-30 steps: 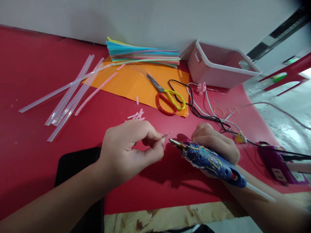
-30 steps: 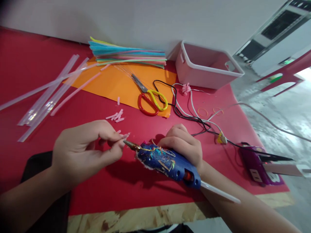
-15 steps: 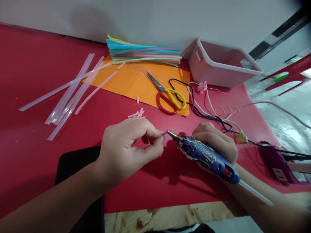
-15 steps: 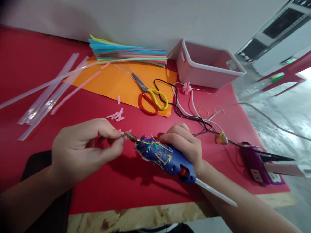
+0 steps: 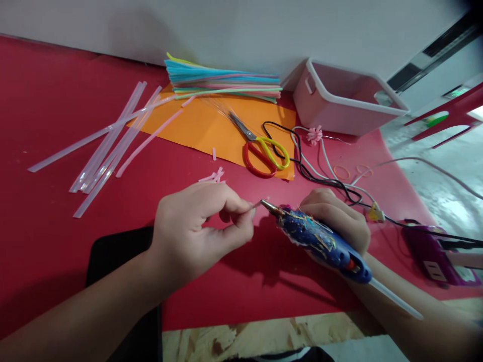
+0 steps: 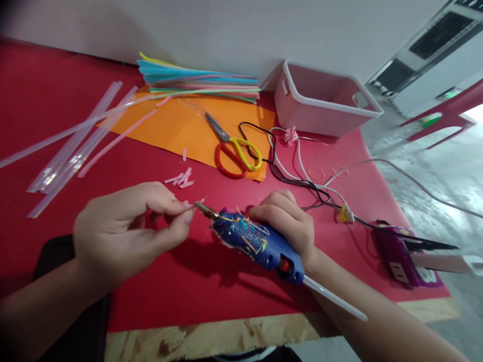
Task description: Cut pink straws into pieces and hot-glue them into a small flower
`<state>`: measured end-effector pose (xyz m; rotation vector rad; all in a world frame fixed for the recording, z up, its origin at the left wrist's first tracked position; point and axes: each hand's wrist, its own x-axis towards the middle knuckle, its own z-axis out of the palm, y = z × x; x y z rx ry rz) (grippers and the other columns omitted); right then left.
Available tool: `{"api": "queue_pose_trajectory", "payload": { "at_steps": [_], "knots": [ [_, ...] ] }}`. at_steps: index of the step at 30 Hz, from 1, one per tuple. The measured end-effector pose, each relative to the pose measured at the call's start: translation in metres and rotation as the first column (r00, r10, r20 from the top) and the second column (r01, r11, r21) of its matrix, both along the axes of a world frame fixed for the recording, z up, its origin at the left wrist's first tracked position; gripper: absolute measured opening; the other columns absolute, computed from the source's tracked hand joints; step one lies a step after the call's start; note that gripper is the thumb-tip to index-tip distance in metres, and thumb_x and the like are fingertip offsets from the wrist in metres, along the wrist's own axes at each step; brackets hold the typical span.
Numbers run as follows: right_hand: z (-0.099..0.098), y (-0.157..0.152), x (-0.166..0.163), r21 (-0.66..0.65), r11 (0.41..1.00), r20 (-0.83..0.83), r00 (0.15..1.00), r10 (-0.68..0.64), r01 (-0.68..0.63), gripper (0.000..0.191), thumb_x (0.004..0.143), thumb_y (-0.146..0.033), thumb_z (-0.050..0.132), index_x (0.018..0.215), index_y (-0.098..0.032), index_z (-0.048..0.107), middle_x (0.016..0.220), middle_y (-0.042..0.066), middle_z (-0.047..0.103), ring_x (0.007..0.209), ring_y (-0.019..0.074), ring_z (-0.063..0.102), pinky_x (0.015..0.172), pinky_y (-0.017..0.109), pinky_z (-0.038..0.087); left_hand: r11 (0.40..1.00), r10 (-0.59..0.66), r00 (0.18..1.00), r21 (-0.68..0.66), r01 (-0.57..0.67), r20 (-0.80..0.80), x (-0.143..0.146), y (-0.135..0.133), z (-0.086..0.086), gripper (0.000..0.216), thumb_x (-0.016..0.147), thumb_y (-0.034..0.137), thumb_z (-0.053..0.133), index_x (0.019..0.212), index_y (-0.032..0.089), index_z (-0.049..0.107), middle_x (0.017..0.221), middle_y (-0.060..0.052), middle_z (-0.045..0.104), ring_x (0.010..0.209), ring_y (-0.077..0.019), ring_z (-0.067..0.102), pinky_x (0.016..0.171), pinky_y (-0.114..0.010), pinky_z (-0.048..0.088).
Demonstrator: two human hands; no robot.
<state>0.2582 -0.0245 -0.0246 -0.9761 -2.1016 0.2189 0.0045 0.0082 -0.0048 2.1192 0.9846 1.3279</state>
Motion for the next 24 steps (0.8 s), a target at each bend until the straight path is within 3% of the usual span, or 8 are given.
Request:
{"api": "queue_pose_trajectory", "payload": {
  "at_steps": [24],
  "knots": [
    [-0.0034,-0.0016,0.0034,0.005,0.999,-0.027,0.999,-0.037,0.037,0.006,0.097,-0.027,0.063,0.102,-0.024,0.066,0.075,0.003,0.063,0.066,0.0204,0.06,0.064,0.039,0.046,0.995,-0.013,1.0,-0.094,0.015,0.024,-0.0018,-0.0011,0.0008,0.017,0.081,0.008,0.071,0.074,0.022,0.064,0.067,0.006,0.069,0.058,-0.0089,0.058,0.056,-0.023,0.045]
  ]
}}
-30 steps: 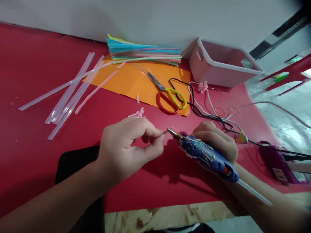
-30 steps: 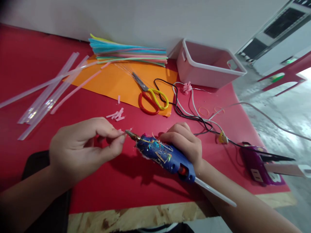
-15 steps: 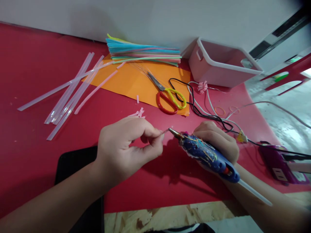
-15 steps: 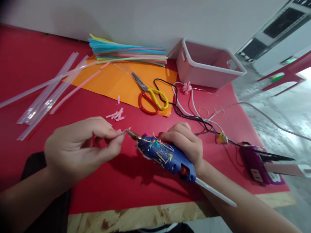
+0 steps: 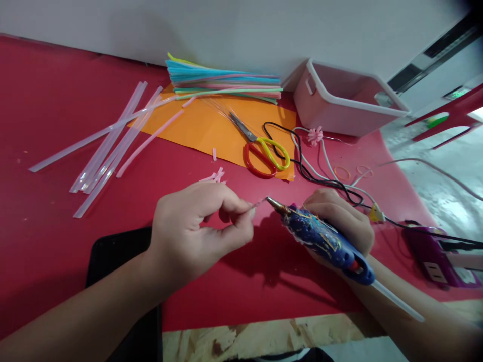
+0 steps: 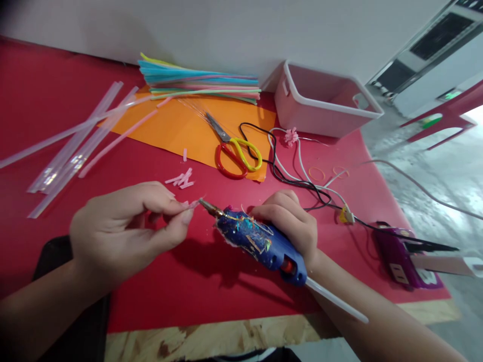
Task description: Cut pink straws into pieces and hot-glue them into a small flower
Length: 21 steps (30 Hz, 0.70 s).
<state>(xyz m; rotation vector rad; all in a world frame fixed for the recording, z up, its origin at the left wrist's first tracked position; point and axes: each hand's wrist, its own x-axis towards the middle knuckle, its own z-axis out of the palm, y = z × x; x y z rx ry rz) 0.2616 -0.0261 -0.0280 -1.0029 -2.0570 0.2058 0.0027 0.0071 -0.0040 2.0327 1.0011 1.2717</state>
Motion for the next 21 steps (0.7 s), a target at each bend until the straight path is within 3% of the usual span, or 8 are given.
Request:
{"api": "queue_pose_trajectory", "payload": {
  "at_steps": [6,21],
  "knots": [
    [-0.002,-0.0015,0.0029,-0.002,0.999,-0.02,0.999,-0.032,0.032,0.013,0.092,-0.02,0.068,0.105,-0.023,0.068,0.081,0.003,0.067,0.069,0.0205,0.062,0.067,0.039,0.047,0.999,0.007,1.0,-0.043,-0.006,0.012,0.001,0.0004,0.0013,0.015,0.079,0.009,0.071,0.072,0.022,0.066,0.063,0.007,0.069,0.053,-0.0081,0.054,0.052,-0.023,0.044],
    [0.0018,0.0,-0.0011,0.008,1.0,-0.014,1.0,0.0,0.001,0.012,0.097,-0.029,0.064,0.107,-0.025,0.069,0.076,0.003,0.066,0.068,0.0214,0.062,0.067,0.04,0.046,0.996,-0.025,1.0,-0.09,0.026,0.016,0.0008,0.0021,0.0044,0.013,0.079,0.01,0.071,0.073,0.021,0.07,0.061,0.007,0.069,0.05,-0.0073,0.05,0.048,-0.021,0.041]
  ]
}}
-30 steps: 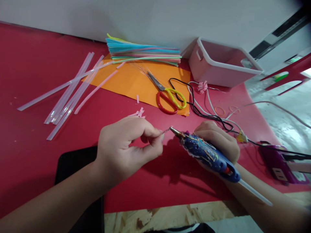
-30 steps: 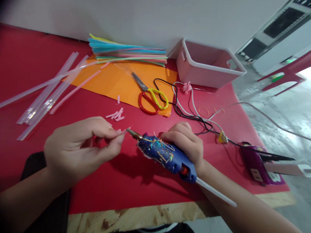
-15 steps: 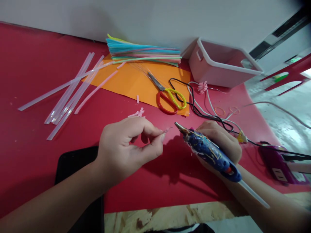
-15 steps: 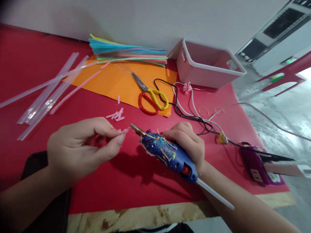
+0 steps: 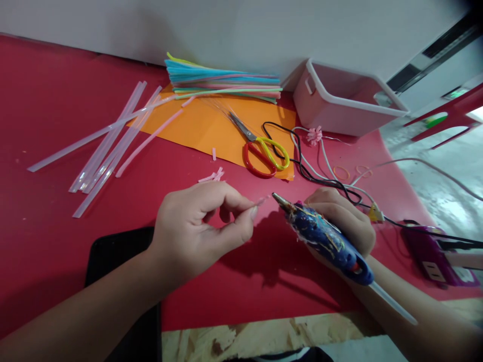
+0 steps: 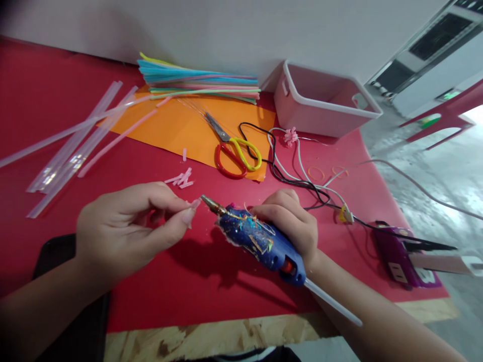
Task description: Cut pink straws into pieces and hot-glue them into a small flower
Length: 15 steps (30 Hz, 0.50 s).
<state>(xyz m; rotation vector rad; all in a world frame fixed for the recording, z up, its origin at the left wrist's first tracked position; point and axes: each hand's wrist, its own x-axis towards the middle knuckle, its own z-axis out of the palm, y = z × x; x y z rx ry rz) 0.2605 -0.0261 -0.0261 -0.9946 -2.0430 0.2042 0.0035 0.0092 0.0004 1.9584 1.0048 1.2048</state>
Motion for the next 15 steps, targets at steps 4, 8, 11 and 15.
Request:
{"api": "queue_pose_trajectory", "payload": {
  "at_steps": [4,8,11,15],
  "knots": [
    [0.001,-0.0004,-0.0017,-0.003,1.0,0.029,1.0,0.001,-0.001,0.014,0.102,-0.03,0.057,0.102,-0.024,0.07,0.077,0.004,0.065,0.069,0.0207,0.062,0.067,0.04,0.046,1.0,-0.007,1.0,-0.007,0.007,-0.003,-0.0009,-0.0008,-0.0017,0.013,0.081,0.011,0.072,0.074,0.022,0.071,0.062,0.006,0.069,0.051,-0.0083,0.053,0.048,-0.022,0.042],
    [0.0011,-0.0018,-0.0007,0.015,1.0,0.032,0.999,0.0,0.0,0.013,0.1,-0.028,0.059,0.102,-0.022,0.071,0.078,0.004,0.065,0.07,0.0206,0.062,0.068,0.041,0.046,1.0,-0.007,1.0,-0.022,0.007,0.009,-0.0018,-0.001,-0.0029,0.014,0.082,0.012,0.072,0.074,0.023,0.071,0.063,0.005,0.07,0.054,-0.0095,0.058,0.052,-0.021,0.047],
    [-0.0001,-0.0022,0.0012,0.009,1.0,0.014,1.0,-0.008,0.008,0.015,0.099,-0.032,0.061,0.108,-0.025,0.071,0.079,0.004,0.066,0.071,0.0222,0.062,0.069,0.043,0.047,0.993,-0.05,0.997,-0.104,0.055,0.053,-0.0008,0.0014,-0.0014,0.013,0.082,0.012,0.072,0.074,0.022,0.071,0.062,0.005,0.07,0.054,-0.0096,0.059,0.05,-0.02,0.048],
    [-0.0011,-0.0021,0.0013,0.015,1.0,-0.003,1.0,-0.01,0.01,0.016,0.101,-0.032,0.059,0.112,-0.027,0.07,0.078,0.004,0.065,0.071,0.0224,0.061,0.068,0.043,0.045,0.946,-0.154,0.972,-0.258,0.196,0.176,0.002,0.0061,0.0023,0.012,0.083,0.012,0.072,0.076,0.021,0.073,0.058,0.005,0.07,0.048,-0.009,0.061,0.042,-0.017,0.046]
  ]
}}
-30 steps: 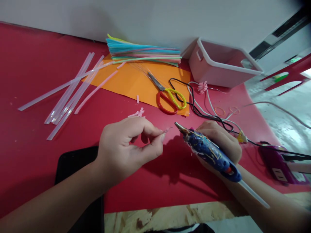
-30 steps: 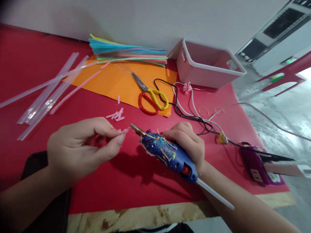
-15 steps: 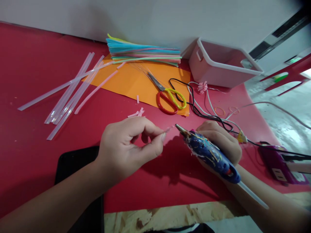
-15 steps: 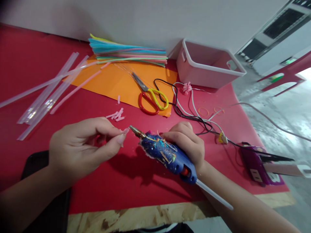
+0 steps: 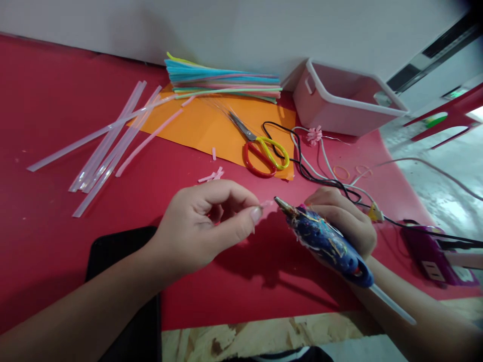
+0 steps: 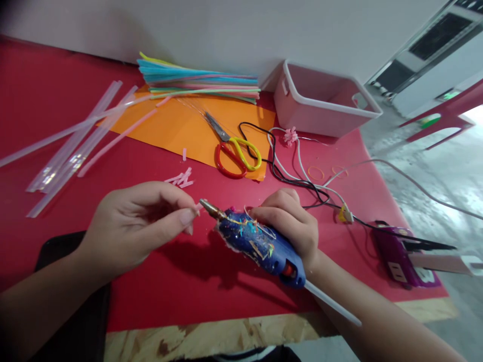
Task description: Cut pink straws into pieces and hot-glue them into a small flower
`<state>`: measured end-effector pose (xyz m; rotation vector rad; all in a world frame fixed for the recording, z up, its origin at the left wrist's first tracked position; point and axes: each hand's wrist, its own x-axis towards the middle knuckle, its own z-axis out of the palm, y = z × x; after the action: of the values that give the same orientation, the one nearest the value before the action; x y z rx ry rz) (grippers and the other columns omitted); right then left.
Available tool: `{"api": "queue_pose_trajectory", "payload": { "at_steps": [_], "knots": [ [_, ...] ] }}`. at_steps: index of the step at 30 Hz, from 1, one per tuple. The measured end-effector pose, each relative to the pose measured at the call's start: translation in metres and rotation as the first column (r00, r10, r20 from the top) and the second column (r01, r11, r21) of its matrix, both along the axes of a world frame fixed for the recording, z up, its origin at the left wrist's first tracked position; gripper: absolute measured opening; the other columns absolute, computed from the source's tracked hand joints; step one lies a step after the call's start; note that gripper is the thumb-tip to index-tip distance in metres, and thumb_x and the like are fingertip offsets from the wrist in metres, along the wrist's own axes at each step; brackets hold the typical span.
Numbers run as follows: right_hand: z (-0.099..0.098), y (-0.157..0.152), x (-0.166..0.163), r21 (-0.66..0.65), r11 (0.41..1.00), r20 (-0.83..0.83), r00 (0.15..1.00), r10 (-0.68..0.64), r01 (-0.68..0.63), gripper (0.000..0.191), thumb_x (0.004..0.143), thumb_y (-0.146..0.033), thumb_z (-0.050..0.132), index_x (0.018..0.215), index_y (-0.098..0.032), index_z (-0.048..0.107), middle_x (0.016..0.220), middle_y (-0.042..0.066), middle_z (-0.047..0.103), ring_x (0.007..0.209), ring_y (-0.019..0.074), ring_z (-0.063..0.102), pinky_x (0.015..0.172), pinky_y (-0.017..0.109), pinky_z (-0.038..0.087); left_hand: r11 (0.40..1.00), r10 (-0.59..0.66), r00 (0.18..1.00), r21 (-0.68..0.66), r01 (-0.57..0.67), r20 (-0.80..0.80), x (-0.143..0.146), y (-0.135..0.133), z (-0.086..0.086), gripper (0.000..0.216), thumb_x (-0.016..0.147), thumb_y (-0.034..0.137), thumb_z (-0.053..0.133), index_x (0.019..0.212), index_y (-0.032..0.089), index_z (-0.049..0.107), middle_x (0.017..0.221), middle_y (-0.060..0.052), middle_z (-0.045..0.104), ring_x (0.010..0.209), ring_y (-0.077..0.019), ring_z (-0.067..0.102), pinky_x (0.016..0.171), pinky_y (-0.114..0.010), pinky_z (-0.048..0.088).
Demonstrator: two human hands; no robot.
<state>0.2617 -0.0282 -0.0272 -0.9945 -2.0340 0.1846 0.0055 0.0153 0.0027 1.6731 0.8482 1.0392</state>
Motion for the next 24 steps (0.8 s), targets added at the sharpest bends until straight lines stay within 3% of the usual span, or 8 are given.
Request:
{"api": "queue_pose_trajectory", "payload": {
  "at_steps": [4,13,24],
  "knots": [
    [-0.0002,0.0005,0.0001,0.006,1.0,-0.005,1.0,0.014,-0.014,0.016,0.1,-0.032,0.06,0.112,-0.026,0.07,0.079,0.004,0.064,0.072,0.0219,0.06,0.068,0.042,0.046,0.99,-0.059,0.996,-0.122,0.067,0.071,0.0007,0.002,0.0026,0.014,0.083,0.009,0.07,0.075,0.021,0.072,0.058,0.005,0.072,0.045,-0.0082,0.063,0.039,-0.014,0.046],
    [-0.0001,0.0011,0.0017,0.007,0.999,-0.022,0.999,0.032,-0.032,0.014,0.099,-0.03,0.061,0.108,-0.025,0.07,0.079,0.003,0.064,0.071,0.0212,0.06,0.069,0.041,0.045,0.982,-0.07,0.99,-0.165,0.09,0.121,-0.0001,0.0025,0.0027,0.017,0.084,0.008,0.069,0.073,0.021,0.072,0.059,0.006,0.072,0.051,-0.007,0.066,0.048,-0.011,0.052],
    [-0.0015,0.0011,0.002,0.021,1.0,0.004,1.0,0.02,-0.02,0.013,0.099,-0.028,0.062,0.108,-0.023,0.07,0.08,0.003,0.064,0.073,0.0203,0.061,0.071,0.039,0.046,0.918,-0.091,0.977,-0.364,0.157,0.19,-0.0001,0.0027,0.0068,0.016,0.086,0.011,0.07,0.072,0.019,0.07,0.059,0.007,0.068,0.056,-0.0052,0.065,0.055,-0.009,0.053]
  ]
}}
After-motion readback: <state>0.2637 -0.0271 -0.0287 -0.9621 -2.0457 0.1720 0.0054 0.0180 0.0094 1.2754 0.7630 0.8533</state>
